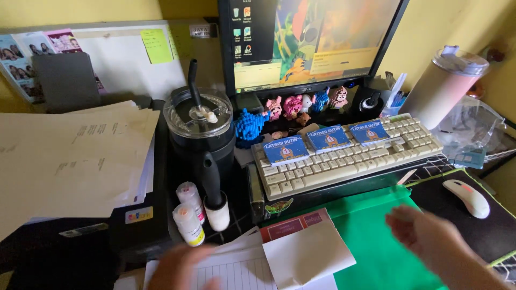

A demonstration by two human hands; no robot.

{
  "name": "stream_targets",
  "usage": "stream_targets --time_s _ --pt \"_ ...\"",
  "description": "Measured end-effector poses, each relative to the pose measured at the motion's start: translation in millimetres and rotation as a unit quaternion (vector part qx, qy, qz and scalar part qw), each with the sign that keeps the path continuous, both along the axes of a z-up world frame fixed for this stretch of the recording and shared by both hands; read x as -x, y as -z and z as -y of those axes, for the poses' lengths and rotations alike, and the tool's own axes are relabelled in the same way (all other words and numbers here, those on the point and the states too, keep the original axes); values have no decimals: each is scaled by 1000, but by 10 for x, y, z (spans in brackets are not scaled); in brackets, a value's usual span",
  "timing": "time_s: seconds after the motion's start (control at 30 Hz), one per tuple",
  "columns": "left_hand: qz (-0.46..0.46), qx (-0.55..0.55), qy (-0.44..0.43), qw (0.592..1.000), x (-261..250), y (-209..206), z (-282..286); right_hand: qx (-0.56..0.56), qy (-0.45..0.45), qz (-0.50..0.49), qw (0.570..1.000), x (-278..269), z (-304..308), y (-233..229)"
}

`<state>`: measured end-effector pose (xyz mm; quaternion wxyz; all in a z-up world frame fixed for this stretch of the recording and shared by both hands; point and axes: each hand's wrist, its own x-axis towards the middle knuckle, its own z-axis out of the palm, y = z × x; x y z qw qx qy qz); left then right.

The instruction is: Cutting papers with a utility knife and ruler, then organizing them into green plastic folders.

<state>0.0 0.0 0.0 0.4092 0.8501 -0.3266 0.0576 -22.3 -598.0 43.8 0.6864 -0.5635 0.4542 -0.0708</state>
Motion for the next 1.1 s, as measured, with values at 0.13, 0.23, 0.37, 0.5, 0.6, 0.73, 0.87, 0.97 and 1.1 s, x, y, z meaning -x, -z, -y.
stream_targets --time_s 0.13,0.23,0.37,0.5,0.6,0.73,0.87,0.97,1.1 --pt "124 3 47 991 -332 -2023 1064 418 -118 6 901 -440 63 -936" --pt "165 -103 63 979 -613 -2672 1615 682 -274 76 673 -783 -11 -1665" --pt "92 -334 21 938 -1099 -2811 2199 704 -496 1 509 -1205 -477 -2436" --pt "97 -388 24 916 -1319 -2720 2404 690 -572 -68 439 -1451 -794 -2580" --pt "61 -437 27 897 -1404 -2667 2437 670 -622 -128 385 -1568 -807 -2513" --pt "43 -442 29 896 -1429 -2639 2419 664 -635 -134 372 -1588 -790 -2450" --pt "37 -446 38 893 -1393 -2686 2455 657 -631 -116 396 -1498 -745 -2495" --pt "37 -440 50 896 -1352 -2736 2495 655 -627 -121 404 -1330 -794 -2635" --pt "41 -444 68 893 -1080 -2861 2517 654 -634 -98 400 -1186 -617 -2609"
